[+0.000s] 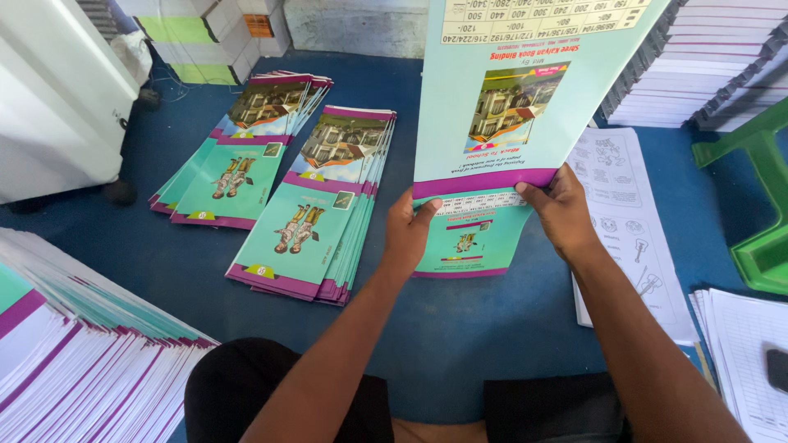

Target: The person sits on the floor and repeatedly picks up a booklet, opens it to check the interior pages, closes it, and places it on a growing stack. The person handles multiple identical booklets one at a time and continues stacking them.

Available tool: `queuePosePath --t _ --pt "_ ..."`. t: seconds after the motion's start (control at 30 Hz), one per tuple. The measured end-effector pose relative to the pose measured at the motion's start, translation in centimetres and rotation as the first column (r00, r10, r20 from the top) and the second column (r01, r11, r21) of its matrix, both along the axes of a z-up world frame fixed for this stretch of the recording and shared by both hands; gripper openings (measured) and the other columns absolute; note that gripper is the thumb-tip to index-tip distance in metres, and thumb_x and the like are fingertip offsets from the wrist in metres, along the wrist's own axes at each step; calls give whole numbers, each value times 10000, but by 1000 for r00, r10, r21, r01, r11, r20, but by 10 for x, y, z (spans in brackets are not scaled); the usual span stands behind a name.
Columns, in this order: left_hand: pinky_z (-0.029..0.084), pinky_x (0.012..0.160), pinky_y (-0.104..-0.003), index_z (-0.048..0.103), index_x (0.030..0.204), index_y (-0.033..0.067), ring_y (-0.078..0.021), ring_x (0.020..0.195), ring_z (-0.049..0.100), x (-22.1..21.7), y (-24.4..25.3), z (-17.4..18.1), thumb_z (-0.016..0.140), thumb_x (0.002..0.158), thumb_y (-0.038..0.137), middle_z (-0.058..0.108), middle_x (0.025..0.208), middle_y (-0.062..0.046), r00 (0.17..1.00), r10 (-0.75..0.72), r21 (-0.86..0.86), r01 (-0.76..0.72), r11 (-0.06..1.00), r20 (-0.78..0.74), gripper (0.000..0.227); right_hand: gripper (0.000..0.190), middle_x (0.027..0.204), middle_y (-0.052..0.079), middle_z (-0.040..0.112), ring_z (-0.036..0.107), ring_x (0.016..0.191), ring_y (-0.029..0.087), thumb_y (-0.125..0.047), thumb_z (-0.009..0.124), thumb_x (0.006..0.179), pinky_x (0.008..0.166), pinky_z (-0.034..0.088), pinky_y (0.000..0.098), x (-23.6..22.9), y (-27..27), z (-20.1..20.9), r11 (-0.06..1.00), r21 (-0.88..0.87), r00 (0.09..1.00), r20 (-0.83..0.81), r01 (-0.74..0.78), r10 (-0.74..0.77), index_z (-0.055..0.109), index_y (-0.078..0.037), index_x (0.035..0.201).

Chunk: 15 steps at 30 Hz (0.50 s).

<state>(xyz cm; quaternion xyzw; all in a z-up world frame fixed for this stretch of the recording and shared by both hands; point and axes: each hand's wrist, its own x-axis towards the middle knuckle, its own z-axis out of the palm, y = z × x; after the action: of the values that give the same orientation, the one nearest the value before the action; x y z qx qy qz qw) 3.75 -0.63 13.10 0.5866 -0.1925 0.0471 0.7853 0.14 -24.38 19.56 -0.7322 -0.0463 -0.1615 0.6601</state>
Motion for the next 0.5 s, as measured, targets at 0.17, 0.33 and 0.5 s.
queuePosePath --t 0.17,0.33,0.5 --pt "555 835 -310 633 1224 -18 -121 944 671 -7 13 18 637 1019 111 739 1073 -85 994 -40 -9 39 999 -106 242 400 1155 97 699 654 1068 168 -28 678 938 950 528 334 -9 1 2 996 -94 995 -96 -2 -7 555 -12 1318" --pt "565 854 -307 628 1240 6 -119 963 685 -2 29 53 622 994 100 733 1108 -69 991 6 -112 -22 994 -137 264 430 1179 94 717 681 1085 173 -37 678 899 943 532 332 -22 6 -9 965 -235 954 -297 -113 39 572 -31 1315" --pt "557 885 -314 603 1281 11 -123 977 662 7 61 78 625 999 56 705 1148 -66 998 53 -234 -58 970 -25 287 395 1147 148 735 694 1057 211 -62 667 928 935 551 353 -30 11 -25 932 -285 916 -386 -226 104 604 -20 1316"
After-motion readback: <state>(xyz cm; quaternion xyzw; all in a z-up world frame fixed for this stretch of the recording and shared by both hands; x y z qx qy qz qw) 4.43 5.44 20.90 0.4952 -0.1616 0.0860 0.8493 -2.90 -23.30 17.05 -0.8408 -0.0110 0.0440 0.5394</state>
